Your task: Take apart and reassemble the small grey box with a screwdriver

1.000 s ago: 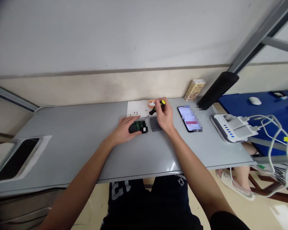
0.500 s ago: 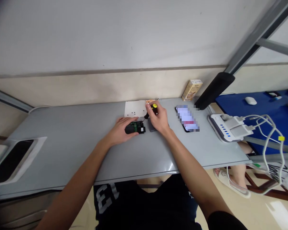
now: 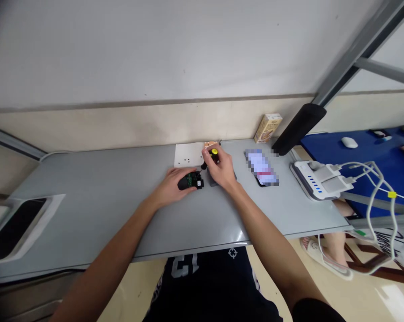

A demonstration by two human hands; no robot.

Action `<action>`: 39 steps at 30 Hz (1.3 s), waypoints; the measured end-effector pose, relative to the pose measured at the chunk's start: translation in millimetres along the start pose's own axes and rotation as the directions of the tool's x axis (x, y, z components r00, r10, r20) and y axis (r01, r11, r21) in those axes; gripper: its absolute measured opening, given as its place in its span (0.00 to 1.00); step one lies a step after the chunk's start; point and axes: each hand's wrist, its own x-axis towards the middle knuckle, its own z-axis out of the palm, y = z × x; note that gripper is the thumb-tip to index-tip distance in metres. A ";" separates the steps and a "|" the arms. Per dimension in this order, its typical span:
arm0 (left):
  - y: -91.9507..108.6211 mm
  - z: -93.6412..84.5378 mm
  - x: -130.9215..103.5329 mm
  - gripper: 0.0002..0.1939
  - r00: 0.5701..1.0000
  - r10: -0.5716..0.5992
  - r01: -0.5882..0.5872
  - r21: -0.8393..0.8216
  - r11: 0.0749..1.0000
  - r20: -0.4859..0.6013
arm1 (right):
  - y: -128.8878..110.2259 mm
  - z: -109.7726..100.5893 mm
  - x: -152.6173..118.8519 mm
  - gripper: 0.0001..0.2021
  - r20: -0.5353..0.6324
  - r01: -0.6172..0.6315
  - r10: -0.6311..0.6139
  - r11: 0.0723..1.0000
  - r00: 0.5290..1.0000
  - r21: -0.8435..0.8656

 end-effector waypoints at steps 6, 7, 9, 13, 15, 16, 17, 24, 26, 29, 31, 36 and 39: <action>1.8 -1.9 1.3 0.28 1.000 -0.008 0.008 -0.010 1.000 0.021 | -0.4 0.8 -1.1 0.14 0.012 0.005 -0.004 1.000 1.000 -0.017; 2.1 -2.0 1.4 0.28 1.000 -0.010 0.010 -0.014 1.000 0.026 | -0.3 1.2 -1.3 0.14 0.016 0.007 -0.007 1.000 1.000 -0.012; 2.3 -1.8 1.5 0.28 1.000 -0.009 0.010 -0.024 1.000 0.024 | -0.7 2.3 -1.5 0.14 0.019 0.021 -0.021 1.000 1.000 -0.003; 2.4 -0.3 1.6 0.27 1.000 -0.002 0.002 -0.046 0.999 0.006 | -4.6 5.1 -0.7 0.14 0.034 0.050 -0.050 0.998 0.998 -0.024; 2.3 0.0 1.9 0.25 1.000 0.001 -0.001 -0.048 0.999 0.009 | -7.1 6.5 0.6 0.15 0.058 0.049 -0.048 0.998 0.997 -0.025; 2.3 0.0 2.1 0.24 1.000 0.001 -0.001 -0.048 0.999 0.013 | -7.9 7.2 1.5 0.15 0.070 0.047 -0.046 0.999 0.997 -0.019; 2.3 -0.1 2.2 0.24 1.000 0.000 0.001 -0.047 0.999 0.015 | -8.2 7.9 2.5 0.15 0.083 0.046 -0.045 0.999 0.996 -0.012; 2.7 0.0 1.8 0.21 1.000 -0.004 0.003 -0.056 0.998 -0.004 | -6.8 14.4 13.7 0.16 0.199 0.028 -0.039 0.998 0.979 0.060; 2.3 0.5 1.8 0.22 1.000 -0.001 0.001 -0.059 0.998 -0.009 | -8.6 16.8 17.0 0.16 0.238 0.044 -0.050 0.999 0.970 0.030; 1.6 0.7 1.9 0.22 1.000 0.001 -0.002 -0.056 0.998 -0.014 | -10.4 20.9 19.2 0.16 0.240 0.083 -0.077 0.996 0.968 -0.012; 1.7 0.3 1.8 0.21 1.000 -0.004 0.003 -0.050 0.999 -0.011 | -8.9 22.8 18.5 0.16 0.198 0.075 -0.074 0.997 0.977 0.000; 4.8 -2.0 1.6 0.15 1.000 -0.011 0.012 -0.036 0.999 0.027 | -1.0 20.5 13.1 0.17 0.129 0.000 -0.005 0.999 0.992 0.036; 5.7 -3.4 2.1 0.12 0.999 0.002 -0.001 -0.042 0.999 0.041 | -1.1 16.3 9.2 0.16 0.098 0.027 -0.027 1.000 0.995 -0.001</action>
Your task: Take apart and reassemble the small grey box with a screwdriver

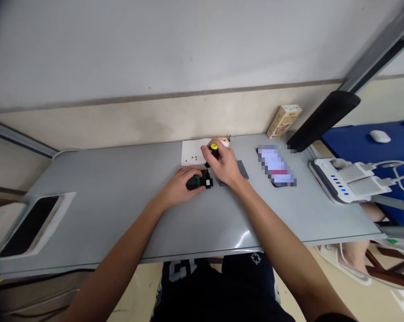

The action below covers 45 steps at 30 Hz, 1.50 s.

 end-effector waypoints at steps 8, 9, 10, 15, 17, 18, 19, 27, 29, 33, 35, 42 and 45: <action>-3.7 0.8 -0.5 0.12 1.000 -0.006 0.006 -0.008 1.000 0.014 | -4.4 -3.5 -8.0 0.14 -0.008 0.059 -0.060 0.996 0.998 -0.073; -4.1 1.0 -0.8 0.12 1.000 -0.003 0.003 -0.006 1.000 0.010 | -4.3 -3.5 -8.3 0.14 -0.005 0.062 -0.062 0.995 0.998 -0.077; -4.2 1.1 -1.1 0.12 1.000 -0.001 0.001 -0.004 1.000 0.004 | -4.2 -3.5 -8.6 0.14 0.002 0.066 -0.066 0.995 0.998 -0.080; -3.3 0.6 -2.9 0.11 1.000 -0.028 0.028 0.015 0.999 -0.008 | -6.4 -3.3 -10.1 0.12 0.066 0.095 -0.091 0.994 0.994 -0.060; -3.0 0.4 -3.4 0.11 0.999 -0.031 0.032 0.022 0.999 -0.015 | -8.3 -2.7 -9.9 0.12 0.075 0.079 -0.075 0.995 0.994 -0.054; -3.0 0.3 -3.5 0.10 0.999 -0.028 0.029 0.025 0.999 -0.019 | -9.4 -2.1 -9.5 0.13 0.066 0.064 -0.061 0.996 0.996 -0.054; -3.2 0.1 -3.5 0.10 1.000 -0.022 0.023 0.027 0.999 -0.021 | -10.2 -1.1 -8.7 0.13 0.042 0.051 -0.049 0.997 0.998 -0.051; -5.1 -0.5 -1.3 0.10 0.999 0.045 -0.045 0.041 0.998 -0.023 | -5.4 15.8 -1.6 0.12 -0.077 -0.088 0.128 0.916 0.989 0.392; -4.7 -0.8 -1.1 0.10 0.998 0.058 -0.057 0.043 0.997 -0.029 | -2.5 17.7 -1.7 0.14 0.014 -0.171 0.188 0.855 0.982 0.489; -4.1 -1.7 -1.0 0.10 0.998 0.060 -0.059 0.049 0.997 -0.018 | -1.9 15.5 -0.5 0.18 0.075 -0.252 0.261 0.755 0.963 0.605; -4.4 -1.7 -1.1 0.10 0.998 0.057 -0.056 0.053 0.997 -0.019 | -4.5 12.2 1.4 0.20 0.115 -0.278 0.272 0.700 0.956 0.658; -4.9 -0.7 -2.3 0.10 0.999 0.049 -0.047 0.074 0.996 -0.022 | -2.9 6.1 3.9 0.22 0.119 -0.294 0.290 0.694 0.950 0.657; -4.5 -1.2 -2.7 0.10 0.998 0.052 -0.050 0.079 0.996 -0.019 | -1.2 9.6 3.5 0.25 0.082 -0.291 0.319 0.691 0.944 0.662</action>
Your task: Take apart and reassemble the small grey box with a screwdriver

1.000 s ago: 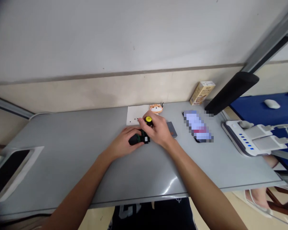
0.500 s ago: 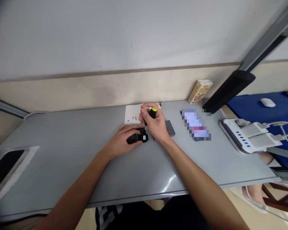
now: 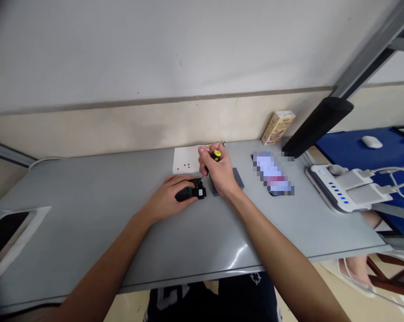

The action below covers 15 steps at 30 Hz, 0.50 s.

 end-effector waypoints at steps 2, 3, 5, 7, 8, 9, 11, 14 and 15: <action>-0.1 -0.5 0.1 0.11 1.000 -0.001 0.001 0.002 1.000 0.003 | -0.6 2.7 -0.2 0.23 -0.018 0.003 -0.002 0.999 1.000 0.043; -0.2 -0.6 0.2 0.11 1.000 -0.002 0.002 0.003 1.000 0.003 | -2.0 3.9 -0.3 0.22 -0.012 -0.009 0.010 0.997 1.000 0.073; -0.4 -0.8 0.5 0.11 1.000 -0.004 0.004 0.004 1.000 -0.006 | -5.8 5.0 -0.3 0.21 0.016 -0.056 0.054 0.988 0.998 0.141; -0.6 -0.7 0.7 0.11 1.000 0.000 0.000 0.003 1.000 -0.015 | -8.4 3.4 -0.1 0.19 0.037 -0.091 0.085 0.976 0.996 0.196; -0.7 -0.5 0.9 0.10 1.000 0.003 -0.003 0.001 1.000 -0.016 | -8.4 1.7 0.2 0.18 0.035 -0.094 0.088 0.973 0.995 0.211; -0.9 -0.4 1.0 0.10 1.000 0.006 -0.006 0.000 1.000 -0.017 | -7.4 -0.4 0.5 0.17 0.030 -0.091 0.086 0.972 0.996 0.217; -1.2 0.0 1.1 0.10 1.000 0.013 -0.013 -0.002 1.000 -0.014 | -2.8 -4.5 1.1 0.18 0.026 -0.082 0.078 0.977 0.997 0.195; -1.6 0.4 0.9 0.10 1.000 0.016 -0.016 0.000 1.000 -0.013 | 4.9 -6.6 1.6 0.21 0.044 -0.052 0.048 0.993 0.998 0.110; -1.6 0.4 0.8 0.10 1.000 0.016 -0.016 0.002 1.000 -0.009 | 6.1 -5.6 1.5 0.21 0.048 -0.037 0.032 0.995 0.998 0.093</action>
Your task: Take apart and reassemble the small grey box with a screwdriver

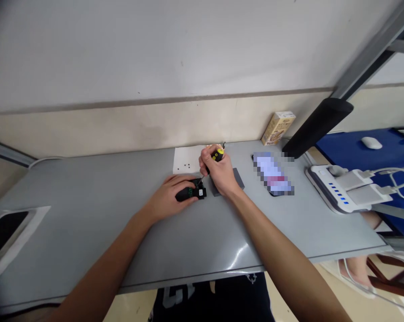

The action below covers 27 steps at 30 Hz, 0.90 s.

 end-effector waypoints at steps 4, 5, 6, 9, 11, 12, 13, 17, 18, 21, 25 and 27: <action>0.2 0.3 -0.4 0.10 1.000 0.002 -0.002 0.003 1.000 -0.003 | -4.4 7.8 -1.4 0.21 0.013 -0.044 0.043 0.995 0.999 0.089; 0.1 0.5 -0.5 0.11 1.000 0.004 -0.004 0.004 1.000 -0.010 | -7.0 9.3 -2.0 0.21 0.020 -0.071 0.069 0.989 0.997 0.126; 0.1 0.8 -0.5 0.11 1.000 0.005 -0.005 0.005 1.000 -0.017 | -9.4 9.9 -2.7 0.20 0.025 -0.093 0.090 0.982 0.996 0.162; -0.3 1.4 -0.5 0.10 1.000 0.012 -0.012 0.007 1.000 -0.024 | -13.7 7.4 -3.7 0.14 0.019 -0.118 0.117 0.963 0.993 0.243; -0.4 1.4 -0.4 0.10 1.000 0.017 -0.017 0.003 1.000 -0.024 | -13.4 3.9 -3.1 0.16 0.014 -0.125 0.126 0.961 0.992 0.246; -0.4 1.2 -0.2 0.10 1.000 0.019 -0.019 0.001 1.000 -0.023 | -12.6 2.3 -2.4 0.18 0.008 -0.122 0.124 0.968 0.992 0.219; -0.5 1.0 -0.1 0.10 1.000 0.019 -0.019 -0.002 1.000 -0.022 | -11.4 1.2 -1.6 0.20 -0.002 -0.114 0.116 0.978 0.993 0.177; -0.4 0.2 0.8 0.10 1.000 0.013 -0.013 -0.003 1.000 -0.008 | -7.5 2.3 1.4 0.25 -0.062 -0.024 0.025 1.000 0.998 0.008; -0.4 0.2 0.9 0.10 1.000 0.010 -0.010 -0.001 1.000 -0.005 | -7.6 3.6 1.7 0.25 -0.064 -0.007 0.007 1.000 0.998 -0.004; 0.2 0.5 0.9 0.10 1.000 -0.004 0.004 0.006 1.000 -0.002 | -11.8 7.5 0.7 0.22 -0.010 -0.030 0.030 0.999 0.999 0.033; 1.5 0.3 0.2 0.11 1.000 -0.008 0.008 0.006 1.000 -0.003 | -19.7 8.7 -3.0 0.15 0.045 -0.098 0.093 0.986 0.995 0.134; 1.9 -0.2 -0.1 0.10 1.000 -0.013 0.013 0.012 1.000 -0.003 | -20.5 6.7 -4.1 0.13 0.043 -0.090 0.084 0.984 0.996 0.153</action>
